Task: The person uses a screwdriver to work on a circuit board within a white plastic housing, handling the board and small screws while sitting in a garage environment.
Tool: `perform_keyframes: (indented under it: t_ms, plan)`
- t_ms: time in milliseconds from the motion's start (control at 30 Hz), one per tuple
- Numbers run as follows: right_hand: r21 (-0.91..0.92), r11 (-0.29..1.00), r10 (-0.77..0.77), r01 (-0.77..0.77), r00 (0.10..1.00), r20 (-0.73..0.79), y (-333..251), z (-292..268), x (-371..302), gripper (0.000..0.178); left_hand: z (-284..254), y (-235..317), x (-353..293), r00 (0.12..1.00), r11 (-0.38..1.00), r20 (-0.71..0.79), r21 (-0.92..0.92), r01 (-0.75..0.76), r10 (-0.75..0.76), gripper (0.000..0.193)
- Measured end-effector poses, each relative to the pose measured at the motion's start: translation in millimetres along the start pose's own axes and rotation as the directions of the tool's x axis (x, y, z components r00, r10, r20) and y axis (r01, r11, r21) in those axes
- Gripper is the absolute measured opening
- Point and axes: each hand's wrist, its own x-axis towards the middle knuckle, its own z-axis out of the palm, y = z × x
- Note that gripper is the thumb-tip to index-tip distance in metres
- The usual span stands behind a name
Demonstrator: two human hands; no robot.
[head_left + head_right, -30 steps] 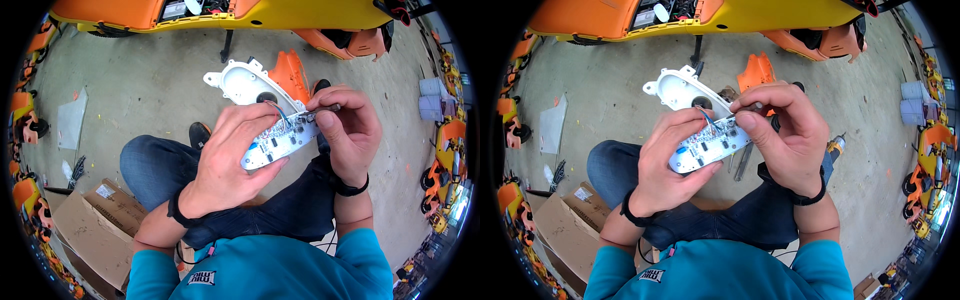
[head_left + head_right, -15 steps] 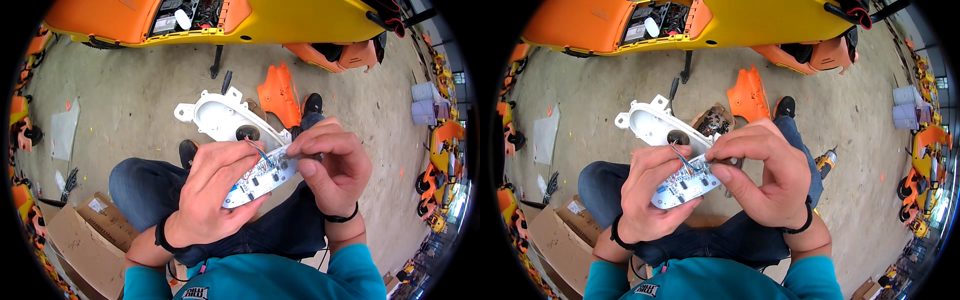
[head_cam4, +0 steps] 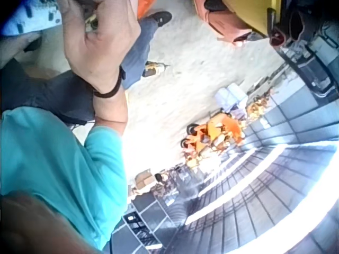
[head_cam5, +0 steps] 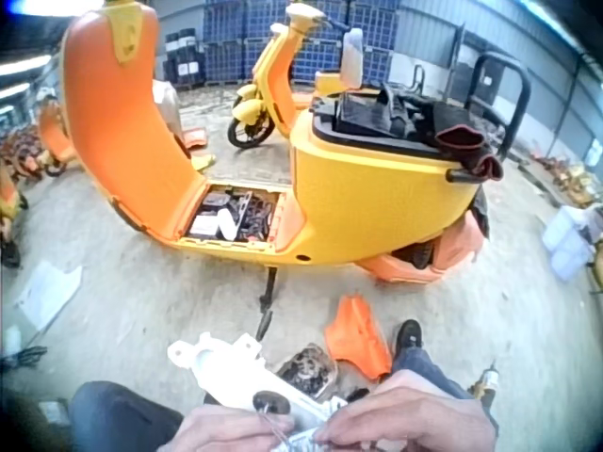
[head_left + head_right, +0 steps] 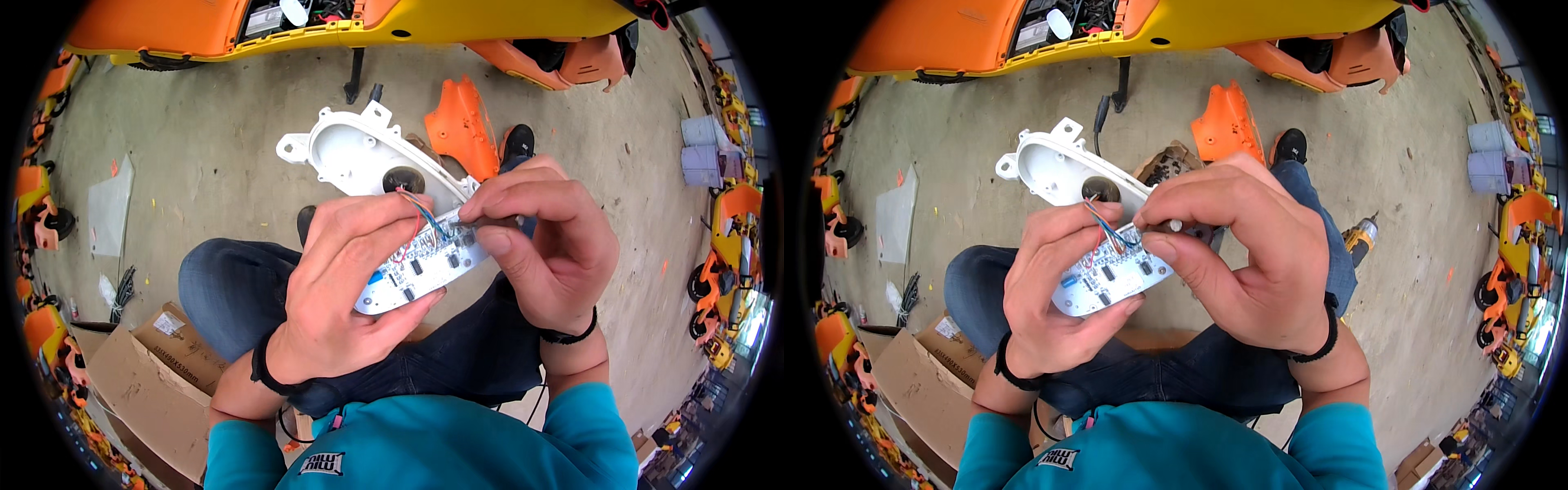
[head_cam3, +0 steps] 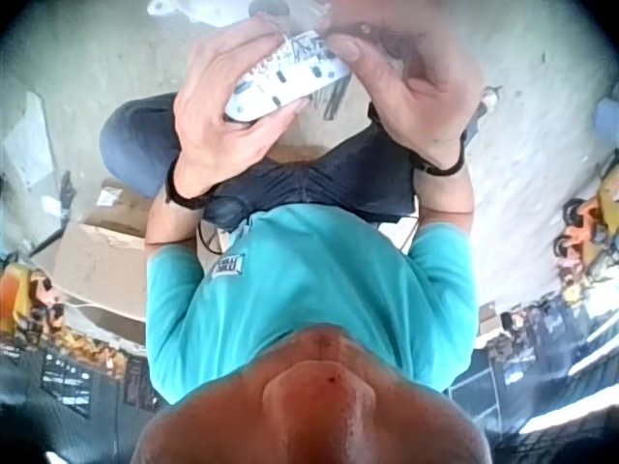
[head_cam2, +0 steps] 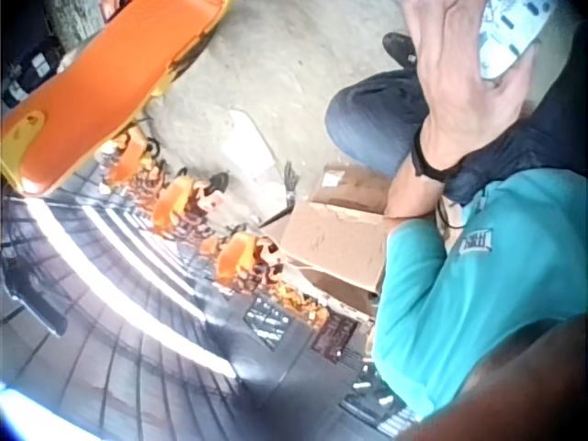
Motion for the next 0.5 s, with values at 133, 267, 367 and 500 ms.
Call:
perform_keyframes:
  t_ms: [133,267,367,500]
  plan:
    - [-0.045,0.997,0.061,-0.058,0.996,0.069,-6.3,-3.0,-2.3,0.017,0.3,-2.0,-3.0,1.0,1.0,0.003,-0.005,0.004,-0.004,0.058]
    - [-0.059,0.996,0.076,-0.071,0.993,0.093,-7.3,-3.5,-1.6,0.016,1.0,-3.0,-3.3,1.0,1.0,0.015,0.005,-0.007,0.007,0.058]
    - [-0.066,0.995,0.082,-0.076,0.992,0.098,-7.2,-3.3,-1.9,0.016,0.8,-2.5,-3.7,1.0,1.0,0.021,0.017,0.003,-0.003,0.058]
    - [-0.026,0.994,0.111,-0.109,0.992,0.064,-7.4,0.1,-3.3,0.015,-0.4,-2.4,-3.7,1.0,1.0,0.027,0.02,0.006,-0.006,0.058]
